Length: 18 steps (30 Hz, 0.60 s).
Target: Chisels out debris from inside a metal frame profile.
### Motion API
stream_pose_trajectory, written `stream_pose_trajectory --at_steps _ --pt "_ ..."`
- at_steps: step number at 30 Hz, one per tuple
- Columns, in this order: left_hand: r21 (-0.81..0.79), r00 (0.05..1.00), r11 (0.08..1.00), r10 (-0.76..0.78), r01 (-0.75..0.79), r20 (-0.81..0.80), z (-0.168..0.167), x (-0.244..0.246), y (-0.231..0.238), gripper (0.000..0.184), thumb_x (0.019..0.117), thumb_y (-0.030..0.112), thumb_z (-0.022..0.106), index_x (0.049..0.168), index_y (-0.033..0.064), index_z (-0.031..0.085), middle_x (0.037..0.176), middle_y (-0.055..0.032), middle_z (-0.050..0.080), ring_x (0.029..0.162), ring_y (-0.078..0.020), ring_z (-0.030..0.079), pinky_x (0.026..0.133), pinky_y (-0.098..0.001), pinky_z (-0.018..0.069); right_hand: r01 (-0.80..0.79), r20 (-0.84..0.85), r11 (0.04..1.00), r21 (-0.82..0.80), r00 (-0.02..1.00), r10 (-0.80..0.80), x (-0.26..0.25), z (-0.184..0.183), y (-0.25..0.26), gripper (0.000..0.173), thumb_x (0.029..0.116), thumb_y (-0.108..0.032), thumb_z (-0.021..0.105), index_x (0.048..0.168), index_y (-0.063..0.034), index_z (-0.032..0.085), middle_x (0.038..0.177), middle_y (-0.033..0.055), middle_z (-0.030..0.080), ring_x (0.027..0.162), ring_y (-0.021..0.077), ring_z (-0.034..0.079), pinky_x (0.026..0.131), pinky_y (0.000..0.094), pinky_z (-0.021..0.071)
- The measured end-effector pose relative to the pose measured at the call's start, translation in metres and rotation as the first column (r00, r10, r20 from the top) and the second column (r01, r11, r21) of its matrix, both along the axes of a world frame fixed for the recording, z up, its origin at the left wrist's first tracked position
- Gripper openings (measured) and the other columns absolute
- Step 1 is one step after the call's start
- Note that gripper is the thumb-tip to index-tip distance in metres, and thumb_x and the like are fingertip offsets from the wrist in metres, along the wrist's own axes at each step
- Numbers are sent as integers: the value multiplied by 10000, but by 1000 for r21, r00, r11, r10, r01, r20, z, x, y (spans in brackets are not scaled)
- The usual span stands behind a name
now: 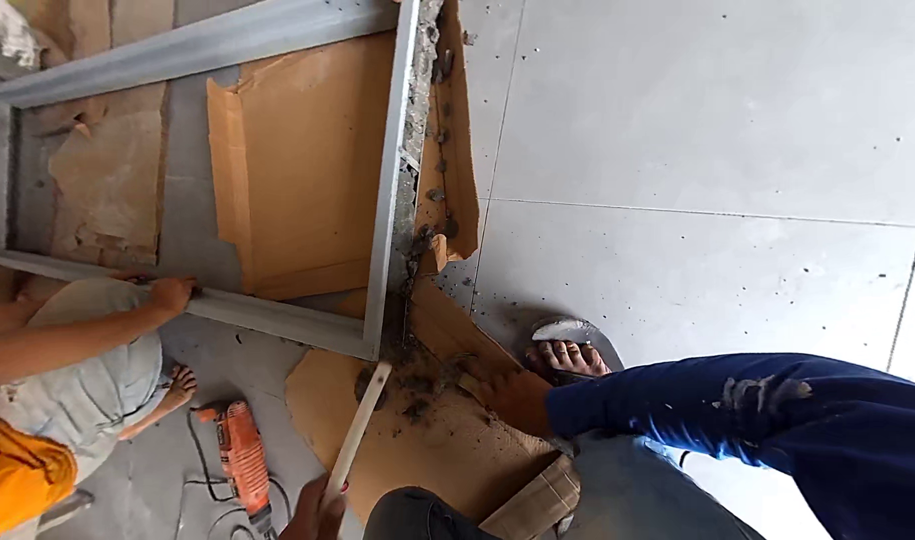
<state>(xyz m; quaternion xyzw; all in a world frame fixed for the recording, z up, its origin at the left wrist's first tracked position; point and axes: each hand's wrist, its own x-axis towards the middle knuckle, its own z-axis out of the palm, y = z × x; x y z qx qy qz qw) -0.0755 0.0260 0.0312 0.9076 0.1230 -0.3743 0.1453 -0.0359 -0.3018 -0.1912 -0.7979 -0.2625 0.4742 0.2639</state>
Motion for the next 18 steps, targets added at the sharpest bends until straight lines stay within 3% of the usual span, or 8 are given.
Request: stream_pose_trajectory --at_steps 2,4,6,8,11,13,15,18 --pt "87 995 995 -50 43 84 -46 30 -40 509 1084 375 446 1473 46 430 931 -168 682 721 -305 686 667 -548 592 36 -18 999 19 999 -35 -7 -5 6 494 1000 -43 536 1466 19 386 1293 348 557 1120 548 615 860 683 539" --pt "232 984 967 -134 105 115 -89 62 -64 490 1088 351 453 1506 99 411 1100 -172 684 861 -332 713 758 -561 596 93 -44 995 39 995 -91 -11 -10 12 529 976 -15 568 1464 30 368 1302 338 552 1119 534 626 860 664 554" --pt "297 973 942 -197 155 118 -123 84 -68 493 1097 326 449 1524 91 378 1268 -193 646 1016 -355 711 865 -566 586 176 -121 984 28 978 -171 -9 -12 10 598 952 -86 646 1463 40 362 1298 328 556 1128 516 626 884 653 545" --pt "296 958 935 -246 195 145 -141 89 -57 508 1100 329 443 1534 74 369 1285 -197 646 1046 -351 708 898 -559 578 243 -180 970 30 955 -234 -9 -17 9 651 914 -180 711 1439 49 402 1299 314 563 1147 489 621 914 640 537" --pt "219 913 932 -337 289 229 -143 74 -44 514 1089 354 439 1505 52 429 1127 -176 704 907 -326 729 800 -555 597 406 -317 913 42 872 -373 -5 -15 1 674 932 -295 718 1444 28 421 1273 263 606 1128 423 651 936 601 543" --pt "163 910 935 -345 314 229 -140 60 -42 491 1085 374 416 1451 56 494 1001 -132 710 827 -278 714 749 -522 599 587 -409 809 40 748 -523 -9 -17 -3 631 927 -289 718 1417 -28 419 1119 209 668 997 364 700 848 563 579" --pt "123 937 961 -271 249 222 -144 56 -38 457 1099 361 380 1390 43 532 934 -114 685 812 -248 687 748 -486 586 724 -438 687 60 637 -634 -12 -19 -6 569 922 -288 718 1367 -72 438 1007 156 677 879 305 711 767 525 601" --pt "127 962 985 -147 121 228 -158 69 -32 395 1116 350 371 1265 40 566 808 -113 635 723 -257 657 682 -482 564 835 -441 542 90 522 -731 5 -5 -15 507 936 -229 688 1354 -103 429 951 118 665 797 260 703 704 479 604"
